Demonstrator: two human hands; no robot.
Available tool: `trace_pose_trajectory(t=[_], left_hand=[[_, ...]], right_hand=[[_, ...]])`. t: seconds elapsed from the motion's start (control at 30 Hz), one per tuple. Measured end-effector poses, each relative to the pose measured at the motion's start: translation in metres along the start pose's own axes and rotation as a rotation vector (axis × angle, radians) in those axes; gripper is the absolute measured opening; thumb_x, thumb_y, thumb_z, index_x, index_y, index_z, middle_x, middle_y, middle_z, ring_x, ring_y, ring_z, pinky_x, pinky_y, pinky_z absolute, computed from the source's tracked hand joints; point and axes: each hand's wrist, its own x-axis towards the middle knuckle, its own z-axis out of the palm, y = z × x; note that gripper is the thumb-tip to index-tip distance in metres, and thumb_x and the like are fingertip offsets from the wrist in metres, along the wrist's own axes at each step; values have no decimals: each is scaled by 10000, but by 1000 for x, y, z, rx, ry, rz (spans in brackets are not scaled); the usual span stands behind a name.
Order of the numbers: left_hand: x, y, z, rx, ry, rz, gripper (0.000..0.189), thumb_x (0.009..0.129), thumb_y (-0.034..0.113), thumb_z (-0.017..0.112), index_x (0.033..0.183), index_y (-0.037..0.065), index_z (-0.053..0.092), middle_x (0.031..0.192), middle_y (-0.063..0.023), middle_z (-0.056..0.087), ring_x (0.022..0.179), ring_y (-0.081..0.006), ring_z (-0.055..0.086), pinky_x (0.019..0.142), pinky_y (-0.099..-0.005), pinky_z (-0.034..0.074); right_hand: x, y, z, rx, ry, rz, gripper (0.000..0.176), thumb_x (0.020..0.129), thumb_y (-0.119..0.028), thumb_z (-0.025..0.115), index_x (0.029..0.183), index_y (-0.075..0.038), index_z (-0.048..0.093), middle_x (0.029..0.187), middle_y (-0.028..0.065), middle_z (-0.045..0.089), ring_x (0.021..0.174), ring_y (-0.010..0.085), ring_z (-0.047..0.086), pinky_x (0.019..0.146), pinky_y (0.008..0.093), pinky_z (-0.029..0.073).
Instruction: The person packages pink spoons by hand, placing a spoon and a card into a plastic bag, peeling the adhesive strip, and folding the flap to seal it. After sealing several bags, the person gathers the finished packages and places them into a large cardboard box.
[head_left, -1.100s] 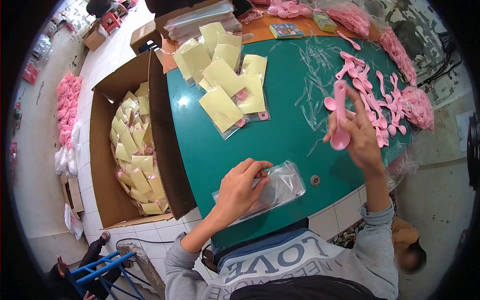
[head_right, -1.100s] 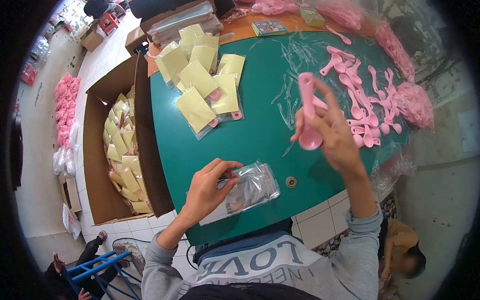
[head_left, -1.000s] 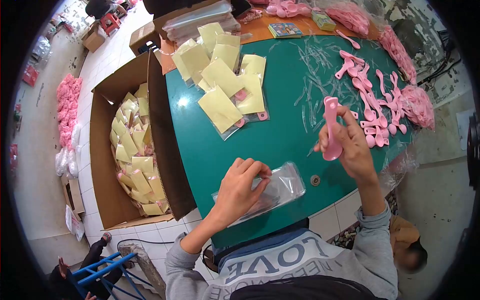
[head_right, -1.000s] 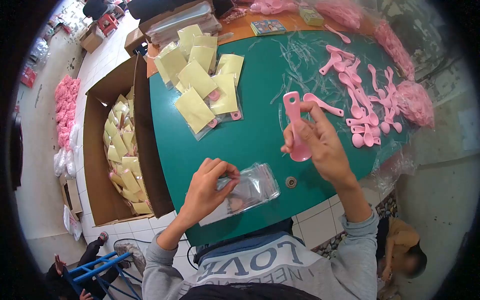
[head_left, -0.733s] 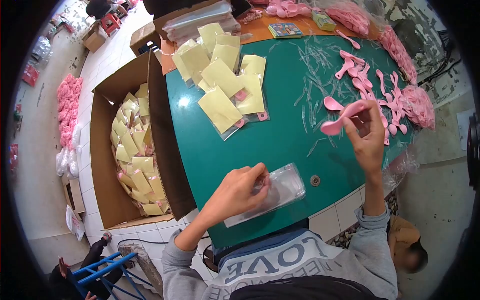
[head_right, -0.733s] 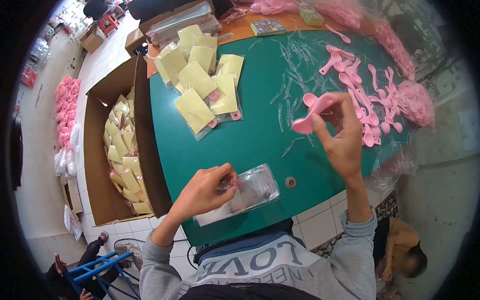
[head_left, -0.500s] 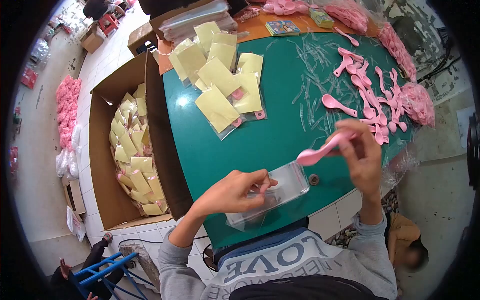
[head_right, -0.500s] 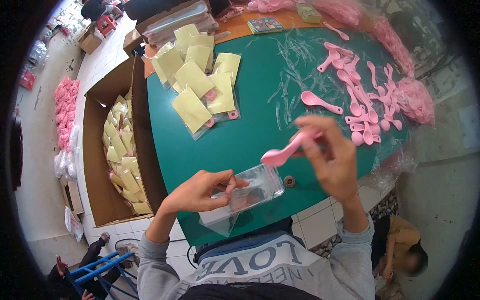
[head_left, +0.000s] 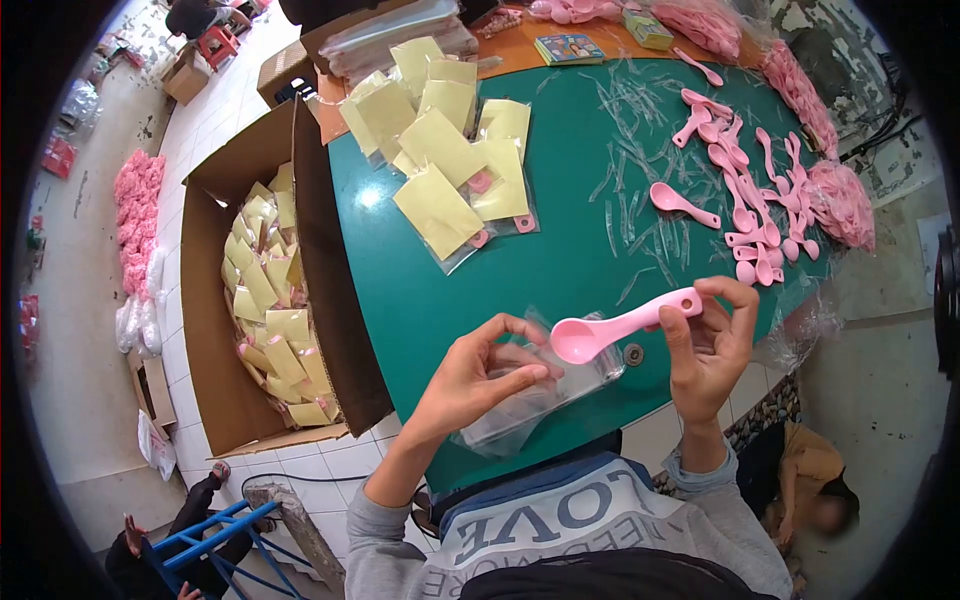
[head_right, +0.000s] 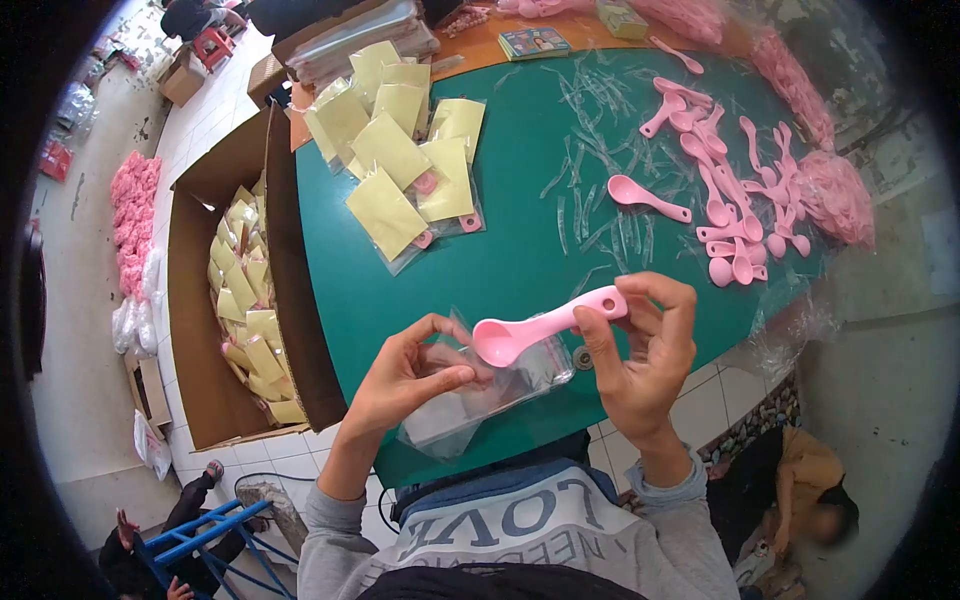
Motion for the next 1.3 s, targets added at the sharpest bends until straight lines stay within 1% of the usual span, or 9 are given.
trace_pose_trajectory(t=[0.37, 0.5, 0.73, 0.87, 0.9, 1.07, 1.13, 1.23, 1.3], left_hand=[[1, 3, -1, 39, -30, -56, 400, 795, 56, 709, 1139, -19, 519, 990, -131, 669, 889, -117, 633, 770, -233, 495], [6, 12, 8, -51, -61, 95, 396, 855, 124, 651, 1193, -24, 508, 1101, -136, 628, 991, -143, 598, 838, -272, 476], [17, 34, -4, 155, -115, 82, 402, 987, 262, 424, 1190, -67, 534, 1037, -105, 634, 945, -151, 608, 837, -284, 484], [26, 43, 1, 166, -8, 166, 376, 994, 253, 402, 1111, -54, 585, 952, -93, 646, 886, -135, 617, 818, -276, 499], [28, 44, 2, 111, 23, 194, 376, 996, 256, 397, 1095, -50, 591, 933, -92, 648, 872, -131, 619, 810, -274, 504], [32, 36, -7, -38, 171, 169, 347, 1001, 224, 389, 1096, -40, 592, 926, -89, 656, 841, -105, 609, 754, -230, 486], [32, 32, -12, -82, 187, 143, 350, 1001, 228, 387, 1100, -41, 589, 953, -111, 658, 864, -116, 617, 768, -231, 490], [32, 28, -17, -130, 175, 119, 360, 998, 232, 388, 1116, -50, 578, 1022, -160, 655, 915, -144, 632, 796, -230, 493], [27, 27, -19, -101, 190, 102, 364, 999, 228, 384, 1131, -55, 569, 1027, -166, 653, 917, -148, 633, 800, -230, 492]], right_hand=[[6, -2, 6, -61, -191, -74, 304, 815, -14, 671, 1034, 17, 462, 874, 117, 616, 776, 155, 648, 696, 251, 513], [14, -7, 7, -106, -447, 46, 270, 840, -58, 655, 1014, 30, 468, 846, 113, 623, 781, 169, 668, 676, 263, 519], [50, -7, -1, -15, -298, -39, 232, 853, -83, 647, 953, 16, 463, 790, 120, 645, 744, 180, 674, 649, 258, 512], [73, -9, 3, -142, -597, -269, 329, 883, -319, 605, 964, -8, 534, 974, 119, 652, 837, 231, 665, 713, 301, 514], [83, -8, 9, -78, -749, -323, 448, 884, -465, 529, 999, -35, 581, 1180, 161, 574, 1064, 301, 572, 864, 376, 467], [141, 23, 31, 161, -1140, -333, 525, 924, -509, 405, 1084, -61, 627, 1365, 167, 416, 1216, 316, 420, 982, 427, 373], [216, 72, 40, 322, -1077, -104, 498, 965, -436, 352, 1057, -48, 650, 1253, 133, 539, 1084, 226, 545, 885, 385, 453], [337, 151, 54, -639, -501, -207, 450, 890, -423, 526, 861, -1, 680, 823, 125, 670, 778, 233, 629, 697, 348, 485], [381, 195, 57, -923, -296, -28, 476, 824, -463, 601, 814, 5, 683, 788, 168, 663, 725, 305, 633, 679, 370, 488]])
